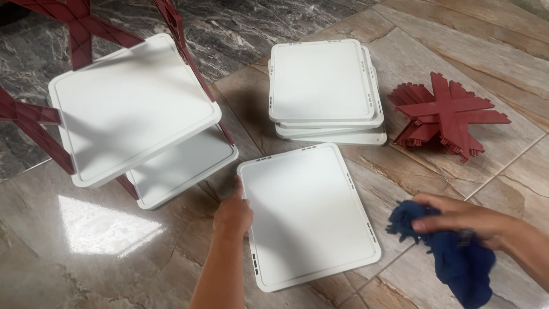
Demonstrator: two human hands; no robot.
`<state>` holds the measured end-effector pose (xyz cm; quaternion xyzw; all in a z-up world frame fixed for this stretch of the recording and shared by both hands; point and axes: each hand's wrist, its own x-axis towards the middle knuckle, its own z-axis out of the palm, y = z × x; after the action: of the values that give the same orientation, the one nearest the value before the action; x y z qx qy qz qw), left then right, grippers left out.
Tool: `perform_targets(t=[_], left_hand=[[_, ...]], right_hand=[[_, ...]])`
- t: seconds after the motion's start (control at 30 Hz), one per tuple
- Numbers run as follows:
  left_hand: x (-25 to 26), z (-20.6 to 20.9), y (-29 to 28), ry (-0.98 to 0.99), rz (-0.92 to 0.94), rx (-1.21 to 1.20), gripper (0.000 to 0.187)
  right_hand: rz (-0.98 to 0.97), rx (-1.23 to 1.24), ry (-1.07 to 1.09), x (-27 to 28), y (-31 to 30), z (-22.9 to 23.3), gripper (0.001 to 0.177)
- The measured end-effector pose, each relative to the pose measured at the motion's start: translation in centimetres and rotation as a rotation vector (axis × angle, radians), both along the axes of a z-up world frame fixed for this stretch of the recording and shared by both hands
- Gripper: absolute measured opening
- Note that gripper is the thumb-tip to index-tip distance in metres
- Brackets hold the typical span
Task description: The person wipes a white plastic tray with a blue cloth, then places it on a red X-shaped stand. They continue to assemble additional trays and red supports, stacking them into a multi-tiered structure.
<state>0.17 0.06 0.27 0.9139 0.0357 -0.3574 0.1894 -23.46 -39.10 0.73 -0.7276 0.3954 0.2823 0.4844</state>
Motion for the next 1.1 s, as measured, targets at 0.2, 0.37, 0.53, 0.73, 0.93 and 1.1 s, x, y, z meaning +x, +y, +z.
perform_targets(t=[0.2, 0.37, 0.53, 0.73, 0.93, 1.1], left_hand=[[-0.2, 0.5, -0.1, 0.019, 0.021, 0.007, 0.080], [-0.3, 1.1, 0.0, 0.036, 0.044, -0.004, 0.080], [0.0, 0.4, 0.2, 0.044, 0.046, -0.010, 0.081], [0.9, -3.9, 0.8, -0.053, -0.010, -0.006, 0.078], [0.9, -3.7, 0.8, -0.142, -0.071, 0.005, 0.076], [-0.2, -0.3, 0.4, 0.092, 0.068, -0.025, 0.073]], right_hand=[[-0.184, -0.101, -0.065, 1.4, 0.0, 0.6, 0.066], [0.049, 0.039, -0.229, 3.8, 5.0, 2.3, 0.056], [0.397, 0.259, -0.209, 7.2, 14.2, 1.5, 0.033], [0.782, -0.323, -0.577, 8.8, 19.3, -0.3, 0.032], [1.080, -0.701, -1.170, 4.8, 21.7, -5.5, 0.032], [1.385, -0.428, -1.226, 6.7, 20.5, -6.6, 0.054]])
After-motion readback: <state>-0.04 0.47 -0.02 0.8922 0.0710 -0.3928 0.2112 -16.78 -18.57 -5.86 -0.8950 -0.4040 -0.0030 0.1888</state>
